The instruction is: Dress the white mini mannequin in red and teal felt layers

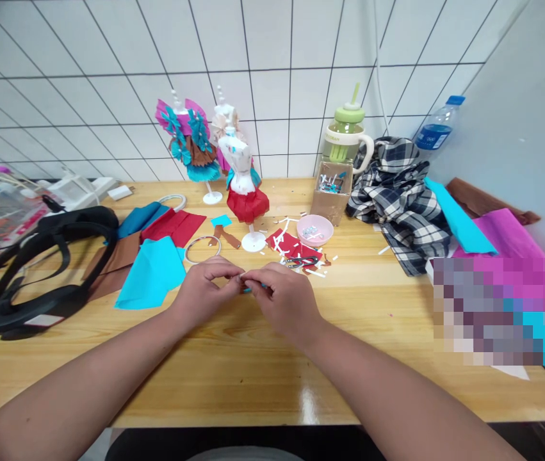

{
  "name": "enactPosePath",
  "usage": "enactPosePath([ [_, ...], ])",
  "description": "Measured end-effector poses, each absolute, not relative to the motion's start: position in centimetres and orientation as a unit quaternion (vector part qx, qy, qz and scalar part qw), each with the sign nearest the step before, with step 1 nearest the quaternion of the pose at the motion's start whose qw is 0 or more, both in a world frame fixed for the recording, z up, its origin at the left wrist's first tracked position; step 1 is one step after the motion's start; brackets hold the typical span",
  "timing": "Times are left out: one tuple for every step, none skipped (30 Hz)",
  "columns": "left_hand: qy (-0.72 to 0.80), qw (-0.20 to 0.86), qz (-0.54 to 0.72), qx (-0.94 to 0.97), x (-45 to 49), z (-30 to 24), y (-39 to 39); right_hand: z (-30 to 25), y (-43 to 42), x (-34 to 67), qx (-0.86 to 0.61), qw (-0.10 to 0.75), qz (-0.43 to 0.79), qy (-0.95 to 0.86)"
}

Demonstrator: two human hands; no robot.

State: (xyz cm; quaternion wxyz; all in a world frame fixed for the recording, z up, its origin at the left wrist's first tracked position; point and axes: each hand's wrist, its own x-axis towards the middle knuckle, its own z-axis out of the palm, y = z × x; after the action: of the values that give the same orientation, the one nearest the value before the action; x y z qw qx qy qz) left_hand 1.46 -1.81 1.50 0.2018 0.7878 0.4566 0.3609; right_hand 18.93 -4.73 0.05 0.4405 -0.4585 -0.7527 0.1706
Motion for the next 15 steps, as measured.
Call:
enactPosePath([
  [0.460, 0.206, 0.355, 0.788, 1.43, 1.50, -1.81, 0.04, -4.68, 18.95, -0.459, 0.442, 0.163, -0.753],
  [0.462, 0.210, 0.349, 0.788, 1.40, 1.50, -1.83, 0.06, -4.62, 18.99, -0.462, 0.442, 0.157, -0.753],
  [0.463, 0.213, 0.346, 0.788, 1.39, 1.50, -1.86, 0.09, -4.55, 19.03, -0.466, 0.441, 0.152, -0.752],
  [0.463, 0.212, 0.347, 0.788, 1.38, 1.49, -1.90, 0.12, -4.48, 19.07, -0.471, 0.438, 0.151, -0.751],
  [0.461, 0.207, 0.350, 0.789, 1.39, 1.48, -1.95, 0.16, -4.41, 19.11, -0.475, 0.436, 0.152, -0.749],
  [0.458, 0.201, 0.353, 0.790, 1.42, 1.46, -2.00, 0.20, -4.35, 19.13, -0.479, 0.433, 0.155, -0.748],
  [0.455, 0.193, 0.358, 0.792, 1.46, 1.45, -2.05, 0.24, -4.31, 19.14, -0.481, 0.431, 0.160, -0.746],
  [0.452, 0.186, 0.360, 0.794, 1.50, 1.44, -2.09, 0.27, -4.29, 19.14, -0.483, 0.430, 0.167, -0.745],
  [0.450, 0.181, 0.361, 0.797, 1.54, 1.44, -2.12, 0.30, -4.27, 19.13, -0.485, 0.428, 0.173, -0.743],
  [0.448, 0.178, 0.362, 0.798, 1.58, 1.44, -2.15, 0.32, -4.27, 19.11, -0.487, 0.427, 0.179, -0.740],
  [0.446, 0.177, 0.362, 0.799, 1.60, 1.46, -2.16, 0.33, -4.27, 19.09, -0.490, 0.427, 0.185, -0.737],
  [0.444, 0.179, 0.361, 0.800, 1.60, 1.49, -2.16, 0.34, -4.28, 19.07, -0.493, 0.426, 0.190, -0.734],
  [0.442, 0.185, 0.360, 0.801, 1.58, 1.54, -2.15, 0.33, -4.28, 19.06, -0.496, 0.426, 0.194, -0.731],
  [0.440, 0.193, 0.357, 0.801, 1.55, 1.59, -2.14, 0.32, -4.29, 19.04, -0.497, 0.427, 0.196, -0.729],
  [0.437, 0.203, 0.355, 0.802, 1.50, 1.65, -2.12, 0.31, -4.29, 19.03, -0.497, 0.430, 0.197, -0.727],
])
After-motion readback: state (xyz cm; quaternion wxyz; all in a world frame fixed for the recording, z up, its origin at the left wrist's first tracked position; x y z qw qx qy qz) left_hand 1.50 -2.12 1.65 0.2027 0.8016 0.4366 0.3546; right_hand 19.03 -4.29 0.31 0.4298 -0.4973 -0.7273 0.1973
